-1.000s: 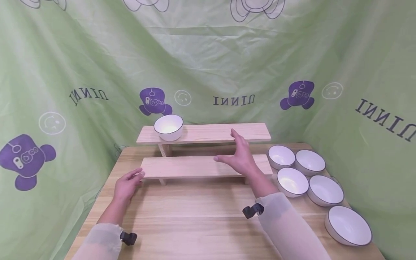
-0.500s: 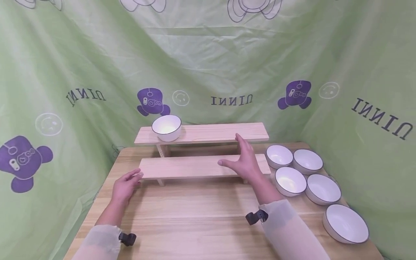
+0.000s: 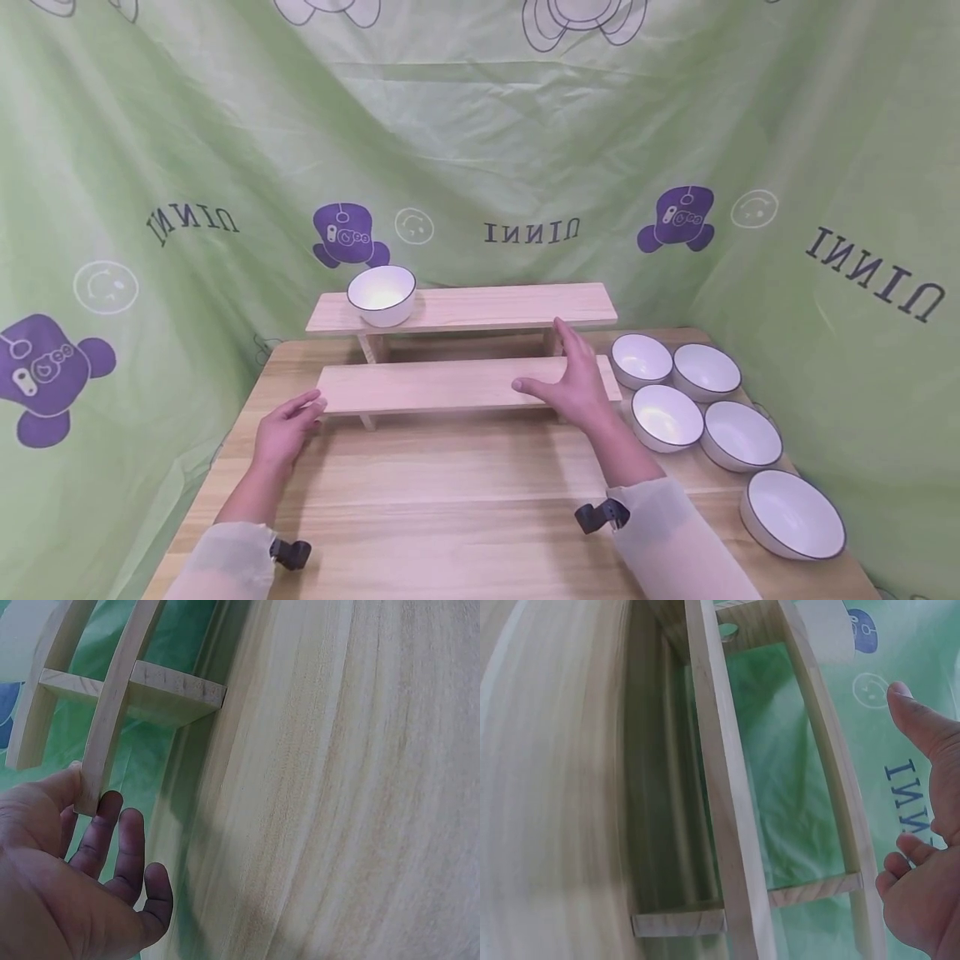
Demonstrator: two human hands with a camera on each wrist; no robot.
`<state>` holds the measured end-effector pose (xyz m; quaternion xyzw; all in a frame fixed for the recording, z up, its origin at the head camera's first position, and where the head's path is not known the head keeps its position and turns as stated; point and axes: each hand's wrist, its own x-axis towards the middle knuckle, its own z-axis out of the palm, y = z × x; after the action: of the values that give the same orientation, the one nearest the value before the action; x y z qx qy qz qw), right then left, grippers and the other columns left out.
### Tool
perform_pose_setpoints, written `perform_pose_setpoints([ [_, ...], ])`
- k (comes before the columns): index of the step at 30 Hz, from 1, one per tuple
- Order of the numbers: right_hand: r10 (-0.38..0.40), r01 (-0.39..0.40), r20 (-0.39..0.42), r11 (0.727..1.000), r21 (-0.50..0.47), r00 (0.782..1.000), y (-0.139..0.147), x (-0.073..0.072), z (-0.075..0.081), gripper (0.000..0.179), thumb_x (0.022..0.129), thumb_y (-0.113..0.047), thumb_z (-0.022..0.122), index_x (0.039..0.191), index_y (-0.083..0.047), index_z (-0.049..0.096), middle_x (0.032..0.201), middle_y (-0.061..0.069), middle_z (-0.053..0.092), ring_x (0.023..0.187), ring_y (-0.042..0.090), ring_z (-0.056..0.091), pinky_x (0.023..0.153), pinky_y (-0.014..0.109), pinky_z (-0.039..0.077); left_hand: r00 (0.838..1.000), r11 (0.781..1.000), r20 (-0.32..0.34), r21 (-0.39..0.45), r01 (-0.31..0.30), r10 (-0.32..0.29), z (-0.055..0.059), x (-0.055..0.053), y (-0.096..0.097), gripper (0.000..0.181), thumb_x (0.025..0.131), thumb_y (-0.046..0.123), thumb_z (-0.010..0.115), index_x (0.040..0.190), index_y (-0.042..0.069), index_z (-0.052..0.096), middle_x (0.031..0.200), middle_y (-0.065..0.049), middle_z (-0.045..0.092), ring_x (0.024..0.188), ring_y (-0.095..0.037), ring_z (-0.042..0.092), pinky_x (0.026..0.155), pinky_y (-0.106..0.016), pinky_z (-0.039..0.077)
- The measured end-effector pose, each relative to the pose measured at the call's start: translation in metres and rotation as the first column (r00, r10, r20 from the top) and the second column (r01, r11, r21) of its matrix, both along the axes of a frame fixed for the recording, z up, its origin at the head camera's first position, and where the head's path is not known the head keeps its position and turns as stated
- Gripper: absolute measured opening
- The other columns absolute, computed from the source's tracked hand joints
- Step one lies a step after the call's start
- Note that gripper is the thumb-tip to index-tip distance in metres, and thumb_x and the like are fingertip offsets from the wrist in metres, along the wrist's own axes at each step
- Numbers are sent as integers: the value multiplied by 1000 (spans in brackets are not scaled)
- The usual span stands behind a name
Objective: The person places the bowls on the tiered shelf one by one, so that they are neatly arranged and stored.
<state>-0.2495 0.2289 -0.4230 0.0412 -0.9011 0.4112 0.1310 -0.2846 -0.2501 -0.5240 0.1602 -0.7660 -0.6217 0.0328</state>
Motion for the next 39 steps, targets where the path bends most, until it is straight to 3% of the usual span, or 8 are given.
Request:
perform_pose_setpoints([
  [12,10,-12,-42,999,-52,999,10,13,-11,120,71,-41,98,164,-13,27,160,17,40,140,44,42,113,62,37,1000,1000,-1,16,-10,10,0,0,1,51,90,37,84,133,13,72,87,13,74,87,-23,74,59,-26,52],
  [22,-20,19,-21,999,-33,1000,19,24,-20,117,73,-37,97,162,-5,28,159,23,39,140,46,41,113,63,36,1000,1000,16,29,-1,0,-1,-1,-3,53,90,39,84,135,15,70,89,14,74,87,-21,73,61,-26,53],
  [31,-42,42,-62,999,-3,997,27,31,-28,116,72,-36,98,161,-4,30,157,23,42,138,47,42,110,64,37,1000,1000,9,28,2,-3,-2,-3,0,50,90,37,84,133,14,72,88,13,74,87,-21,73,60,-26,53],
  [39,-78,80,-50,996,28,996,33,40,-36,120,71,-39,97,163,-6,27,157,21,42,138,46,41,107,66,38,1000,999,-13,52,-3,4,-3,-2,1,51,90,33,84,133,11,71,86,12,74,83,-20,73,58,-25,52],
])
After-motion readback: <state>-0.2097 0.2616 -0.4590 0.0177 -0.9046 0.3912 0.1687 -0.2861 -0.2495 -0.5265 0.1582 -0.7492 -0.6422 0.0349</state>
